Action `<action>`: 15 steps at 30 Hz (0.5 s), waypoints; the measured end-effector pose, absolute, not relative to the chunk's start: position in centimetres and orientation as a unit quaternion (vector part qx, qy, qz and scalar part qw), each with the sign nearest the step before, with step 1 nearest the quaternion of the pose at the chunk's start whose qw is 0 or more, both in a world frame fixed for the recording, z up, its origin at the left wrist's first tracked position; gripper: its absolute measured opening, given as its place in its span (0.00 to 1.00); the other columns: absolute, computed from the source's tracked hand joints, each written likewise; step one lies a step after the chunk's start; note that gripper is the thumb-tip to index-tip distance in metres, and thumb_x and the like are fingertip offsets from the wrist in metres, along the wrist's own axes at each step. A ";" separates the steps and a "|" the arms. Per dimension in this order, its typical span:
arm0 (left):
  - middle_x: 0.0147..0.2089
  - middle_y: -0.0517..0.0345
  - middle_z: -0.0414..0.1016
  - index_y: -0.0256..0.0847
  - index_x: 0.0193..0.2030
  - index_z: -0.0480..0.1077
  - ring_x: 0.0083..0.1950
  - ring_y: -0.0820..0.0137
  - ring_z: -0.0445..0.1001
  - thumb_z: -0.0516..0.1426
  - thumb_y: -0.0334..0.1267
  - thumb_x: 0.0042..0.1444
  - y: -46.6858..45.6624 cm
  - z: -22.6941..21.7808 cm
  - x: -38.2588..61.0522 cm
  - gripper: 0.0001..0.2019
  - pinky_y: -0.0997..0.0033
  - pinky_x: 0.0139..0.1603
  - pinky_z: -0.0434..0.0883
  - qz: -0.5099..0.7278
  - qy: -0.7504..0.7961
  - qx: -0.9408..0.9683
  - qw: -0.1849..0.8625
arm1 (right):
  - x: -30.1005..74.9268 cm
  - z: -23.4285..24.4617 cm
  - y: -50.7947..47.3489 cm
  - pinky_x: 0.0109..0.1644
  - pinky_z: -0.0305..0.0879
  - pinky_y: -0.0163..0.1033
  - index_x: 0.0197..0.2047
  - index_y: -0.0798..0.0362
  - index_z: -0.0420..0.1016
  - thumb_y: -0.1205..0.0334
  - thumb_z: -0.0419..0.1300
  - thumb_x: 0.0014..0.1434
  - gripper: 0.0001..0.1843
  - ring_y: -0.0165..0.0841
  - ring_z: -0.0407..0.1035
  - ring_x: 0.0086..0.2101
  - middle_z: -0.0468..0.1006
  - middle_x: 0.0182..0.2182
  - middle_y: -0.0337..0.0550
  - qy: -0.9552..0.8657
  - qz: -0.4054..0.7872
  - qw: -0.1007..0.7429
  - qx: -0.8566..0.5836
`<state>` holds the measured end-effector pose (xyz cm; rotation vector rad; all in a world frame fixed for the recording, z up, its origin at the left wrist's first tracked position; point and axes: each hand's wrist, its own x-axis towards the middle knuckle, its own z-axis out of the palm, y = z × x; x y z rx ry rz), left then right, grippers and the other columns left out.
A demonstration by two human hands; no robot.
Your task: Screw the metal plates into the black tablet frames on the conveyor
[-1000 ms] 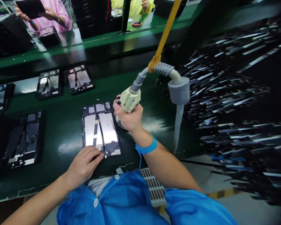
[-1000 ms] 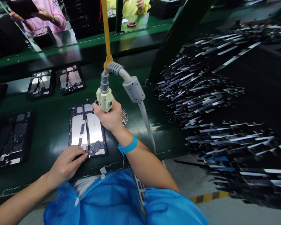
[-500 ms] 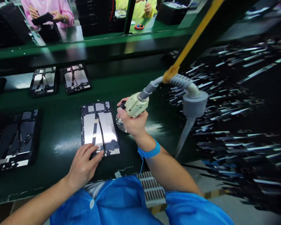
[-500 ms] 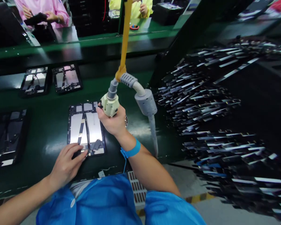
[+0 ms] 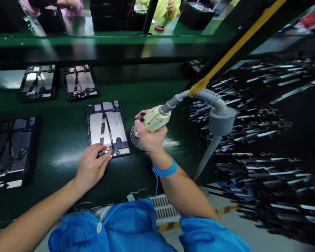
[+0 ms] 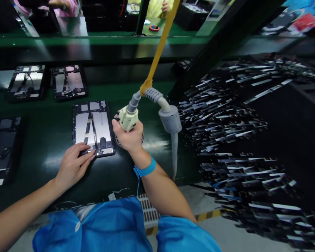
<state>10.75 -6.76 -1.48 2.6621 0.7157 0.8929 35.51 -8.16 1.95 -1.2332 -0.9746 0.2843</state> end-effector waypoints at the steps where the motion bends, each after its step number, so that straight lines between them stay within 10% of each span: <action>1: 0.53 0.47 0.77 0.43 0.53 0.77 0.58 0.56 0.74 0.61 0.29 0.66 -6.7 -1.5 10.7 0.11 0.51 0.55 0.75 0.305 0.245 0.912 0.123 | 35.5 1.9 -8.2 0.43 0.80 0.45 0.45 0.50 0.77 0.58 0.68 0.58 0.12 0.36 0.79 0.36 0.82 0.37 0.42 -0.438 0.130 0.696 -0.554; 9: 0.54 0.48 0.79 0.42 0.54 0.77 0.60 0.56 0.76 0.62 0.29 0.65 -6.6 -1.5 10.5 0.12 0.49 0.58 0.76 0.317 0.237 0.906 0.148 | 35.5 1.7 -8.4 0.41 0.79 0.45 0.46 0.49 0.78 0.60 0.69 0.59 0.12 0.34 0.77 0.32 0.81 0.35 0.40 -0.436 0.138 0.705 -0.543; 15: 0.59 0.47 0.77 0.45 0.51 0.79 0.68 0.46 0.69 0.60 0.32 0.67 -7.0 -1.6 10.4 0.09 0.25 0.66 0.65 0.286 0.282 0.906 0.134 | 35.5 2.4 -8.2 0.35 0.77 0.42 0.43 0.50 0.76 0.59 0.68 0.58 0.10 0.31 0.74 0.27 0.79 0.32 0.39 -0.416 0.137 0.709 -0.553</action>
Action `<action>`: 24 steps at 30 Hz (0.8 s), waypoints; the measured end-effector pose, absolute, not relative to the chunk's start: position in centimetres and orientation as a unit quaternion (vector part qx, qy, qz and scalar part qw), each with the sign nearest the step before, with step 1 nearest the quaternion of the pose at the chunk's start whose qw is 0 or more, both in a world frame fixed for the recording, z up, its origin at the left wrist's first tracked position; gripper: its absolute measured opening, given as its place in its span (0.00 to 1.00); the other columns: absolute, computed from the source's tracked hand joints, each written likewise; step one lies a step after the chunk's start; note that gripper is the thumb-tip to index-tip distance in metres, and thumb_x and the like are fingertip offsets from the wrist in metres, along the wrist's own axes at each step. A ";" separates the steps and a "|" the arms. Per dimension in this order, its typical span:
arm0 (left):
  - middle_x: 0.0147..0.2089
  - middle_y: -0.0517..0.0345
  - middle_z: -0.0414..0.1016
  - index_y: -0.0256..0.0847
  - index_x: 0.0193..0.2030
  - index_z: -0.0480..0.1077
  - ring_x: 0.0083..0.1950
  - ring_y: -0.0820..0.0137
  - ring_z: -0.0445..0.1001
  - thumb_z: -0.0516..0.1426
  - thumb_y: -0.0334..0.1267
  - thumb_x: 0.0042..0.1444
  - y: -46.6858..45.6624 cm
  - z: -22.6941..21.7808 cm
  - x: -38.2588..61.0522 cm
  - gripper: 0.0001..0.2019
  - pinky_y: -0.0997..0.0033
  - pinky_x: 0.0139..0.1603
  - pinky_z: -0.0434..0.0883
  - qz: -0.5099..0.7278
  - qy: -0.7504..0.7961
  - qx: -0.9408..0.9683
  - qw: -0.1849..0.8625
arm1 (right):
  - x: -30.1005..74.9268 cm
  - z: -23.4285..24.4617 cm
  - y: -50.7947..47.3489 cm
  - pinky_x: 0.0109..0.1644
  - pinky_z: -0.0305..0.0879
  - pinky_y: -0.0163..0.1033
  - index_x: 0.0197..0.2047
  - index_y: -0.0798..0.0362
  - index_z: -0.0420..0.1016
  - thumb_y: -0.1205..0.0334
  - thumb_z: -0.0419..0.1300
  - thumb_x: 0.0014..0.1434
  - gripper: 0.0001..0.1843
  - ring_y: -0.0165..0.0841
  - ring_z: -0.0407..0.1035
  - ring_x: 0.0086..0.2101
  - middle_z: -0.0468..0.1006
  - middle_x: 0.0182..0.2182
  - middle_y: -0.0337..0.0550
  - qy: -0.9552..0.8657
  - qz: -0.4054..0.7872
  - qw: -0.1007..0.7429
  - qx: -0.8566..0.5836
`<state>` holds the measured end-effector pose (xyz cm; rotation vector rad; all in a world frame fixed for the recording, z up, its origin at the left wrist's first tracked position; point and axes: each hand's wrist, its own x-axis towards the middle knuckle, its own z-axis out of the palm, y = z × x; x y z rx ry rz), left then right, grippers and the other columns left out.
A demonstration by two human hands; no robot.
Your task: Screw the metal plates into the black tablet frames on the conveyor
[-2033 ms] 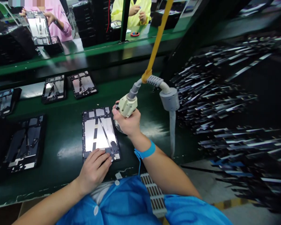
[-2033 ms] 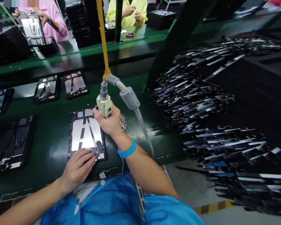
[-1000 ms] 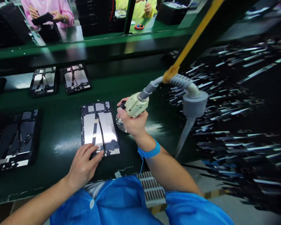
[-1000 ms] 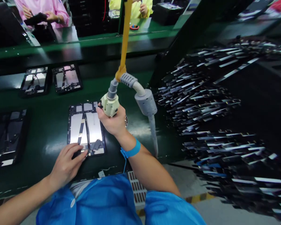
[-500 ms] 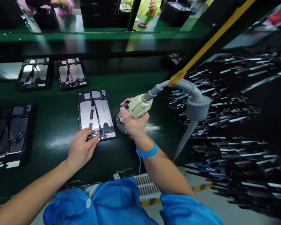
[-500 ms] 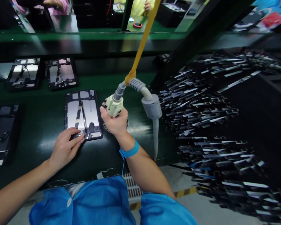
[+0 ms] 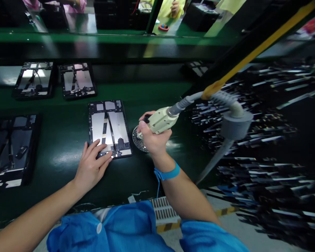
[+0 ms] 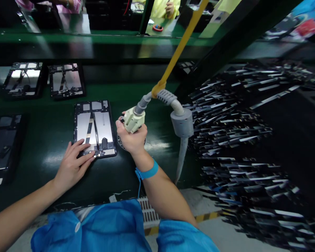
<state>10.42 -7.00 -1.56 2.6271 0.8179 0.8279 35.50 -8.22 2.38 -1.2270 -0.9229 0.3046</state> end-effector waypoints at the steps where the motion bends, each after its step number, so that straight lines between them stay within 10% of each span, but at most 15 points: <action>1: 0.59 0.46 0.77 0.44 0.51 0.79 0.69 0.46 0.69 0.60 0.33 0.67 -7.0 -1.7 10.5 0.09 0.28 0.65 0.68 0.288 0.282 0.904 0.143 | 35.5 2.7 -8.3 0.33 0.76 0.41 0.42 0.50 0.76 0.60 0.68 0.58 0.09 0.30 0.74 0.26 0.79 0.33 0.39 -0.412 0.135 0.714 -0.550; 7: 0.60 0.46 0.77 0.43 0.52 0.79 0.69 0.49 0.70 0.59 0.34 0.68 -6.6 -2.0 11.2 0.09 0.37 0.63 0.73 0.296 0.280 0.900 0.157 | 32.8 5.0 -9.1 0.23 0.70 0.35 0.48 0.46 0.72 0.60 0.65 0.61 0.11 0.25 0.70 0.21 0.77 0.38 0.36 -0.421 0.174 0.749 -0.482; 24: 0.61 0.47 0.76 0.46 0.52 0.79 0.69 0.49 0.70 0.58 0.35 0.69 -6.6 -1.6 11.3 0.10 0.35 0.64 0.71 0.283 0.285 0.900 0.173 | 28.9 3.8 -10.2 0.34 0.77 0.40 0.51 0.45 0.73 0.64 0.67 0.60 0.16 0.31 0.75 0.30 0.76 0.38 0.38 -0.505 0.292 0.680 -0.444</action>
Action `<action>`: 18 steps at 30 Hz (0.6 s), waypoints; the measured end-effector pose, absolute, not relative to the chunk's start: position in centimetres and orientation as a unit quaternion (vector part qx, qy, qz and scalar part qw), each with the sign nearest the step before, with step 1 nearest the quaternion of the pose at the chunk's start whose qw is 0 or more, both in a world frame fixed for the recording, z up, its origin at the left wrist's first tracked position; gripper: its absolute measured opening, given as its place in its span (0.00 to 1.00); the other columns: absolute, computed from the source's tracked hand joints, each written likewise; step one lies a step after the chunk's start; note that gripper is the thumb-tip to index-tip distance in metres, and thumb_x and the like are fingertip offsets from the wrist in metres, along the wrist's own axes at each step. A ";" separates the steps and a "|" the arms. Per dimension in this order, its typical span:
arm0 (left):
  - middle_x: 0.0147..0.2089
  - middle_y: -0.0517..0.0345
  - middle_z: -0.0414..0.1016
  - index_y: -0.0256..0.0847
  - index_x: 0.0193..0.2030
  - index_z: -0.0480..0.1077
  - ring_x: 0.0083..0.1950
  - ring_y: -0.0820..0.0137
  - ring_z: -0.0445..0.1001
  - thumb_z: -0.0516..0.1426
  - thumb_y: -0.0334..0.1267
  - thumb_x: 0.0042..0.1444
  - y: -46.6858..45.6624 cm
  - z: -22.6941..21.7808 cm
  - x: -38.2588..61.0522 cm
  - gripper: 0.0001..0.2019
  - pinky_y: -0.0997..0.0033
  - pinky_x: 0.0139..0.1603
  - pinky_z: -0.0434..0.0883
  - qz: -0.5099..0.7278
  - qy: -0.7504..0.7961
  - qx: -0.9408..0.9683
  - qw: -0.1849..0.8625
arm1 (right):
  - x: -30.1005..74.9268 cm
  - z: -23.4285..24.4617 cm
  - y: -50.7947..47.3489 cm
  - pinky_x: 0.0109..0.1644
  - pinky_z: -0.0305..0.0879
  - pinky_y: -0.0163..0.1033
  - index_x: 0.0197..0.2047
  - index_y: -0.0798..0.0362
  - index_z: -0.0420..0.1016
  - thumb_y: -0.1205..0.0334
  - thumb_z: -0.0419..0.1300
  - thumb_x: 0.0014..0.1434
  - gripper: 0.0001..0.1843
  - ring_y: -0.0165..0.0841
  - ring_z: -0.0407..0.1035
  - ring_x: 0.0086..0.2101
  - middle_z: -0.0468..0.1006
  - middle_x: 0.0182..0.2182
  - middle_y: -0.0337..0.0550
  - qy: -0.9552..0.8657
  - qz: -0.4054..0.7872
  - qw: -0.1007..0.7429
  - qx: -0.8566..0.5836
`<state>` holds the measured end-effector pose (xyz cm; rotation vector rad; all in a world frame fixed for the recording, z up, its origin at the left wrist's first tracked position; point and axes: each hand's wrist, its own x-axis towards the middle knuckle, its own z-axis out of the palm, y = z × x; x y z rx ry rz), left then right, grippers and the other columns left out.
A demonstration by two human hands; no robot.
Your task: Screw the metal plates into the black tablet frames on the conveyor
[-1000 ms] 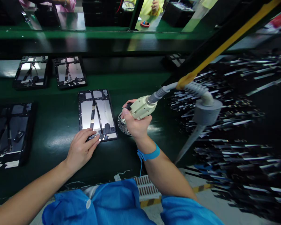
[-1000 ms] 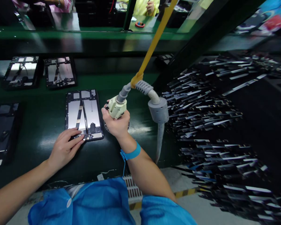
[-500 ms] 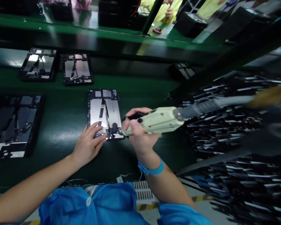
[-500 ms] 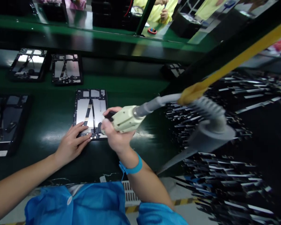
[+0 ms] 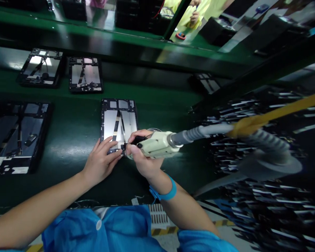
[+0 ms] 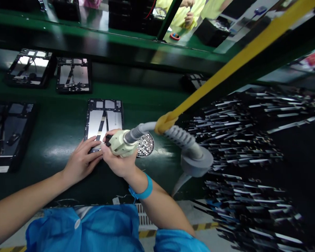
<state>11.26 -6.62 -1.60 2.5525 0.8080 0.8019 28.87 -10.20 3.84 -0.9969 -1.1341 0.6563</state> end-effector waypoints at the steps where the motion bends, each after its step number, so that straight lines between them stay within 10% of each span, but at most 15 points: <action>1: 0.61 0.47 0.76 0.46 0.52 0.79 0.69 0.50 0.70 0.58 0.34 0.69 -6.6 -1.6 11.2 0.10 0.36 0.64 0.70 0.283 0.283 0.900 0.172 | 28.8 3.9 -10.3 0.34 0.76 0.39 0.51 0.45 0.73 0.65 0.67 0.60 0.16 0.30 0.74 0.29 0.76 0.37 0.38 -0.511 0.291 0.677 -0.443; 10: 0.63 0.45 0.74 0.46 0.56 0.77 0.70 0.48 0.68 0.59 0.34 0.68 -6.3 -2.4 10.4 0.12 0.37 0.64 0.71 0.291 0.257 0.905 0.174 | 28.2 4.6 -10.3 0.39 0.79 0.40 0.45 0.47 0.73 0.64 0.67 0.57 0.12 0.33 0.77 0.34 0.79 0.36 0.40 -0.568 0.223 0.659 -0.439; 18: 0.61 0.45 0.76 0.44 0.54 0.78 0.69 0.48 0.70 0.61 0.36 0.68 -6.2 -2.6 10.6 0.10 0.33 0.64 0.71 0.287 0.262 0.908 0.156 | 35.4 4.5 -7.9 0.25 0.71 0.36 0.44 0.47 0.73 0.58 0.66 0.60 0.10 0.26 0.69 0.22 0.77 0.35 0.37 -0.404 0.076 0.732 -0.543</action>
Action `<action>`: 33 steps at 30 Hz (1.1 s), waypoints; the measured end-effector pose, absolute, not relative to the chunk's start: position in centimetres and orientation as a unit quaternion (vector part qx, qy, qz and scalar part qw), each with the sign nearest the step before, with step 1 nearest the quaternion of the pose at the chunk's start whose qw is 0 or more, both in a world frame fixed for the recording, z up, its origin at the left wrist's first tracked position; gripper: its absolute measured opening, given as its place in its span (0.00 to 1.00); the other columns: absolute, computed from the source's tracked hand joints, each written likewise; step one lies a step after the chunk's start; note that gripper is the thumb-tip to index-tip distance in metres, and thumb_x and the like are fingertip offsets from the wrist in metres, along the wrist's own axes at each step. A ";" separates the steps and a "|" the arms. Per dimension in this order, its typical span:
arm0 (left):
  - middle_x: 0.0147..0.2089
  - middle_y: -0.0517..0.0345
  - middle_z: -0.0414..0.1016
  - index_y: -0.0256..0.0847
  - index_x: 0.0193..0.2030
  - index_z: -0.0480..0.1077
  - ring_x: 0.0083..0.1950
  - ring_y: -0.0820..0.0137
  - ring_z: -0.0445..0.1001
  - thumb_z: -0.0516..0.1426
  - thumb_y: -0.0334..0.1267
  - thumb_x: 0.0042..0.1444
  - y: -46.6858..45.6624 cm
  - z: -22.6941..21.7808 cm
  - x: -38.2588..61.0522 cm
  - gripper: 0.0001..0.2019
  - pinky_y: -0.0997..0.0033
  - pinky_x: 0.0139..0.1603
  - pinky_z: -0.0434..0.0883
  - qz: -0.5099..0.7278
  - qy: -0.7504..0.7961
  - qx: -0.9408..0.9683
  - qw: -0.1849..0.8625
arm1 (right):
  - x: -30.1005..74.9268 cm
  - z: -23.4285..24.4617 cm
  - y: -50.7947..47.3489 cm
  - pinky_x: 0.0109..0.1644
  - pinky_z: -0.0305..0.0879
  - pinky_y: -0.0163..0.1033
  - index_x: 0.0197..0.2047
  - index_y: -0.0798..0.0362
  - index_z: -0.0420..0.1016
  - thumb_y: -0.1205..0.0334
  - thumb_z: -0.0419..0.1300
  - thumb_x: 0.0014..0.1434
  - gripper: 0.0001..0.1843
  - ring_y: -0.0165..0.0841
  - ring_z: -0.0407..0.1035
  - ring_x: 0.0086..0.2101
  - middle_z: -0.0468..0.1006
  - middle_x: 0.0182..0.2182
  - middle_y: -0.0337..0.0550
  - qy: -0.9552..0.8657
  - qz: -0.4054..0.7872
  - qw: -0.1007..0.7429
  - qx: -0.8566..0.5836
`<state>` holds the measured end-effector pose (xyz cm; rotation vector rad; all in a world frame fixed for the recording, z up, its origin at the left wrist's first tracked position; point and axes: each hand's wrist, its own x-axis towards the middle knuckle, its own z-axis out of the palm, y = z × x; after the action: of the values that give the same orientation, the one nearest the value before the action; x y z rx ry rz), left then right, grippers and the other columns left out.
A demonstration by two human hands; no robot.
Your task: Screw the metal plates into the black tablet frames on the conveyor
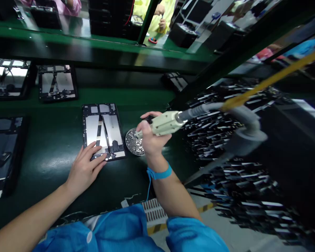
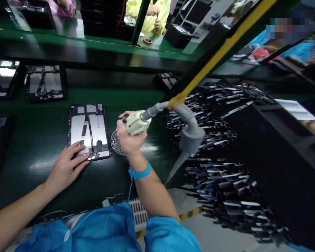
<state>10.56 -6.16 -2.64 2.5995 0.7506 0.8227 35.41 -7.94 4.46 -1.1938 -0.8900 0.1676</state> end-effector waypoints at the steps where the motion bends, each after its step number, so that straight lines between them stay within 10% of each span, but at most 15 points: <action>1: 0.61 0.45 0.76 0.44 0.54 0.78 0.69 0.48 0.70 0.61 0.35 0.68 -6.2 -2.6 10.6 0.10 0.33 0.64 0.71 0.289 0.263 0.907 0.156 | 36.3 4.3 -7.5 0.25 0.70 0.36 0.44 0.47 0.73 0.58 0.66 0.59 0.10 0.26 0.69 0.22 0.77 0.35 0.36 -0.395 0.061 0.735 -0.548; 26: 0.61 0.45 0.77 0.44 0.58 0.76 0.69 0.49 0.71 0.59 0.36 0.69 -6.1 -2.8 11.0 0.13 0.33 0.66 0.70 0.295 0.273 0.899 0.175 | 36.9 4.1 -6.3 0.23 0.68 0.35 0.45 0.48 0.71 0.57 0.64 0.61 0.11 0.25 0.68 0.20 0.76 0.34 0.35 -0.386 0.046 0.742 -0.547; 33: 0.63 0.44 0.76 0.44 0.62 0.72 0.71 0.49 0.68 0.60 0.39 0.68 -6.0 -2.5 11.3 0.17 0.33 0.68 0.66 0.278 0.279 0.898 0.196 | 29.5 5.1 -9.1 0.26 0.73 0.37 0.50 0.44 0.71 0.59 0.65 0.62 0.13 0.26 0.72 0.23 0.76 0.40 0.38 -0.473 0.242 0.715 -0.453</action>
<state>11.27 -5.99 -2.46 2.5155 0.7805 0.7790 29.47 -9.10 5.06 -1.0039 -1.0480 0.5362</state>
